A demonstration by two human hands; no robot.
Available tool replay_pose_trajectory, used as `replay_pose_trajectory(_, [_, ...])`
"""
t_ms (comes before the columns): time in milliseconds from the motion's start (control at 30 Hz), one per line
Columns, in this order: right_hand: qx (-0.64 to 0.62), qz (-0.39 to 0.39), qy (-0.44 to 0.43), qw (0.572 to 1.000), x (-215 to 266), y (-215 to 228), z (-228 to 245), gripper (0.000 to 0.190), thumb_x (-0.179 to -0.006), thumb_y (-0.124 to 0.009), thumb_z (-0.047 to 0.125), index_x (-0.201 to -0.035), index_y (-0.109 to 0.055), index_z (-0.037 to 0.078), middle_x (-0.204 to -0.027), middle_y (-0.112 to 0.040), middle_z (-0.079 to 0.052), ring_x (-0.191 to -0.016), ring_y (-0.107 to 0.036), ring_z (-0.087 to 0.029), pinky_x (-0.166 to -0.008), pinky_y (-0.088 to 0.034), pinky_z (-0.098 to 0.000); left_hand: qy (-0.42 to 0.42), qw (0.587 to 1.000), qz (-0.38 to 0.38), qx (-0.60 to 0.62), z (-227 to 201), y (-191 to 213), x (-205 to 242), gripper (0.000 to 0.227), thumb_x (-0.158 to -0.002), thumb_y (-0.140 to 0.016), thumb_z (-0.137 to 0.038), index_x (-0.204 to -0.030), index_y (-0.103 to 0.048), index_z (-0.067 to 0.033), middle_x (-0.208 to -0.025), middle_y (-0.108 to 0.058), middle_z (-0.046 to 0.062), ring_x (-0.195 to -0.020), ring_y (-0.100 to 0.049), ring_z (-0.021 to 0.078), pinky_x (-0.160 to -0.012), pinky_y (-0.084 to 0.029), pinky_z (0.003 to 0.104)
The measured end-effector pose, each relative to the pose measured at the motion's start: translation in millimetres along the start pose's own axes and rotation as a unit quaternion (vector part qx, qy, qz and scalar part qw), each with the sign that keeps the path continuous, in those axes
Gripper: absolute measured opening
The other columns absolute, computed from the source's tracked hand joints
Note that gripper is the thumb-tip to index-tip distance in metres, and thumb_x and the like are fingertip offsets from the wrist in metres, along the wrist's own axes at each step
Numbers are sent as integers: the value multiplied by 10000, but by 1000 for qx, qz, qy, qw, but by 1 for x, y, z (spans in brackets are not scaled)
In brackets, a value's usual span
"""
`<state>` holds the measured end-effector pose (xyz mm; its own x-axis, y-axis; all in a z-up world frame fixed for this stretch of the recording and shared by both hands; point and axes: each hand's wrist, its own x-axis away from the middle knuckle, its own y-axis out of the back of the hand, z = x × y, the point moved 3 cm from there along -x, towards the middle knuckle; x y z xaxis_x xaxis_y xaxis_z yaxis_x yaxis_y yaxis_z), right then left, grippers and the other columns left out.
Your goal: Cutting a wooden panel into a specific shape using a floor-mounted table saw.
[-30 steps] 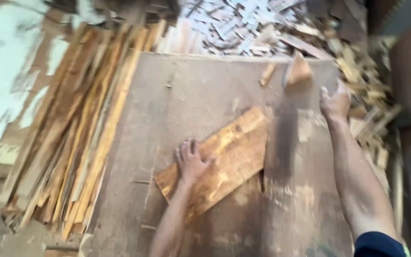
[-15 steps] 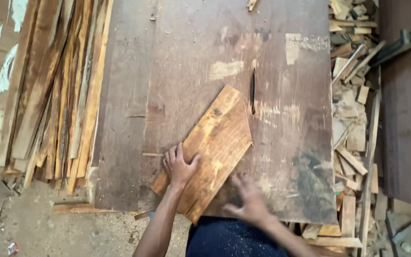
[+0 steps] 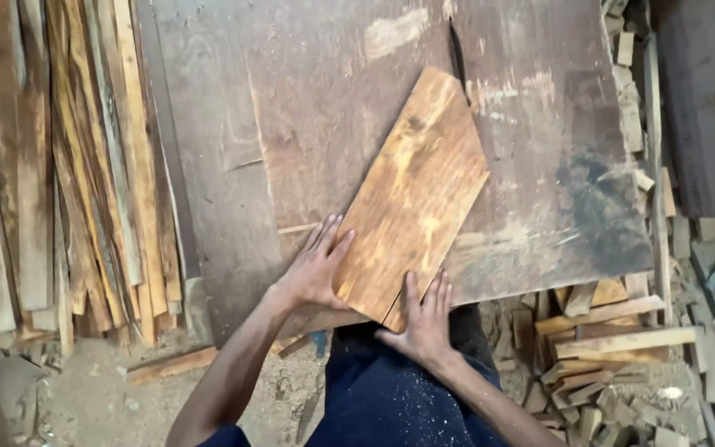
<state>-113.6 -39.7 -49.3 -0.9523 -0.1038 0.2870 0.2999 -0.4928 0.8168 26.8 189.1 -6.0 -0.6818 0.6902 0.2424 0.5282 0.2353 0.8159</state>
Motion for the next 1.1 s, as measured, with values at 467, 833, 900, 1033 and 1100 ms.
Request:
replay_pose_trajectory(467, [-38, -105, 16, 994, 3, 1, -1, 1315, -590, -893, 578, -1601, -166, 155, -1553, -67, -499, -1496, -53, -587, -1207, -95, -659, -121, 993, -7, -6, 29, -2, -10, 1429, -473, -917, -622, -1571, -260, 14, -1622, -133, 385, -1541, -110, 518, -1273, -126, 572])
replay_pose_trajectory(833, [-44, -143, 32, 988, -7, 12, 0, 1238, -533, -922, 509, -1553, -323, 146, -1499, -228, -498, -1453, -194, -625, -1170, -209, -678, -152, 987, -50, 16, 33, 6, -23, 1360, -493, -893, -683, -1543, -370, 5, -1605, -204, 389, -1523, -197, 534, -1261, -177, 590])
replay_pose_trajectory(900, [-45, -145, 32, 988, -12, 16, 1, 1230, -547, -919, 524, -1556, -322, 149, -1496, -227, -498, -1456, -192, -625, -1175, -205, -679, -152, 987, -52, 16, 35, 7, -27, 1365, -489, -891, -687, -1542, -371, 7, -1605, -209, 389, -1522, -203, 536, -1262, -180, 590])
replay_pose_trajectory(1033, [-43, -123, 25, 991, -21, 13, -5, 1249, -577, -898, 599, -1574, -288, 162, -1504, -204, -495, -1467, -163, -611, -1191, -180, -677, -144, 988, -51, 8, 40, 10, -34, 1378, -481, -884, -699, -1544, -368, 8, -1600, -214, 393, -1519, -205, 539, -1257, -182, 595])
replay_pose_trajectory(1100, [-41, -120, 30, 991, -26, 12, -8, 1268, -577, -886, 631, -1577, -265, 158, -1509, -176, -507, -1467, -139, -611, -1186, -156, -685, -135, 990, -41, 6, 40, 10, -40, 1396, -468, -880, -714, -1541, -358, 11, -1588, -198, 404, -1506, -190, 544, -1240, -169, 606])
